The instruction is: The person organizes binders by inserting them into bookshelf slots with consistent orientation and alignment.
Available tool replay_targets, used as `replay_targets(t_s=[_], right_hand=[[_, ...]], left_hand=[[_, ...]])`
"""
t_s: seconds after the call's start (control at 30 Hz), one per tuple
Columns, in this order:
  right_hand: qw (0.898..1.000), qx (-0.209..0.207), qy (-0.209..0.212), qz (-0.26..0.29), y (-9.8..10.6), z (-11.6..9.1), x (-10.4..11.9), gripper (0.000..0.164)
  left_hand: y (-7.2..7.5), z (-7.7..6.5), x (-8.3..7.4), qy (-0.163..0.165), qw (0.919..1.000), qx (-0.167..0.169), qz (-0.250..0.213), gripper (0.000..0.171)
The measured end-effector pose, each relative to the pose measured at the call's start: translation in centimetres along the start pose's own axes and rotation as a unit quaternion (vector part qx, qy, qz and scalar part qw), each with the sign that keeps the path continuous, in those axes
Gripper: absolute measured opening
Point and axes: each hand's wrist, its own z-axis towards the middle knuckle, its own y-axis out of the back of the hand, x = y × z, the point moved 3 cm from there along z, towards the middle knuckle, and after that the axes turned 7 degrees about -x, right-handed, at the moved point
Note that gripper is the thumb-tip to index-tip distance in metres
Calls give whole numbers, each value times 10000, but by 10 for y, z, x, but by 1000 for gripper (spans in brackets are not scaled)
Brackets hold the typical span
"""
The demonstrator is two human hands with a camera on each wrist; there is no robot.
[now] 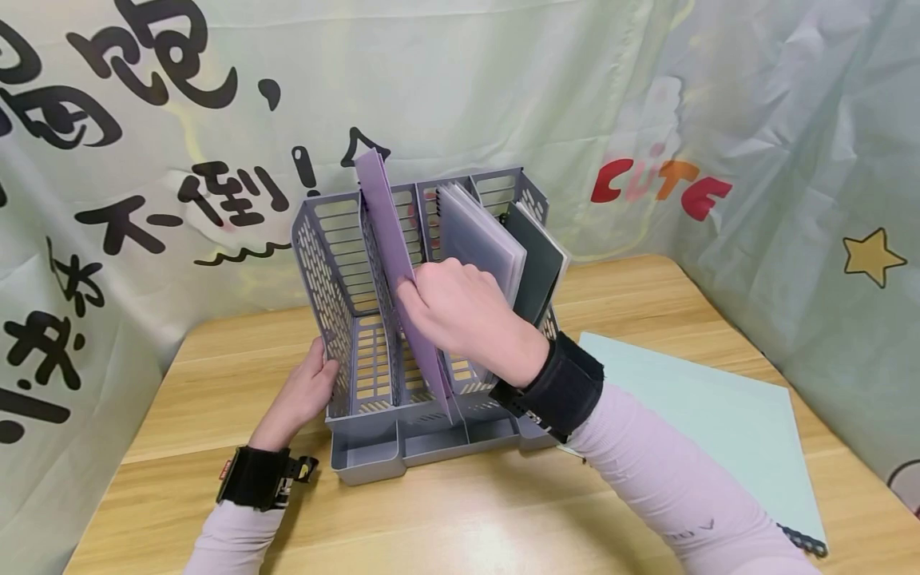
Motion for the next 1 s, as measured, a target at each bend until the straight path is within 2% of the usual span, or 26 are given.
replay_targets(t_s=[0.17,0.53,0.8,1.0], right_hand=[[9997,-205,108,113,1,-3,-5,48],[9969,-769,55,122,1,-8,-14,49],[9880,-1536,84,109,-1,-10,-21,47],[9810,-1929,145,-107,-12,-14,-26,46]], left_hand=[[0,0,-1,2,10000,19,-1,53],[0,0,-1,-21,10000,45,24,53],[1,0,-1,-23,10000,38,16,54],[1,0,-1,-69,10000,43,29,53]])
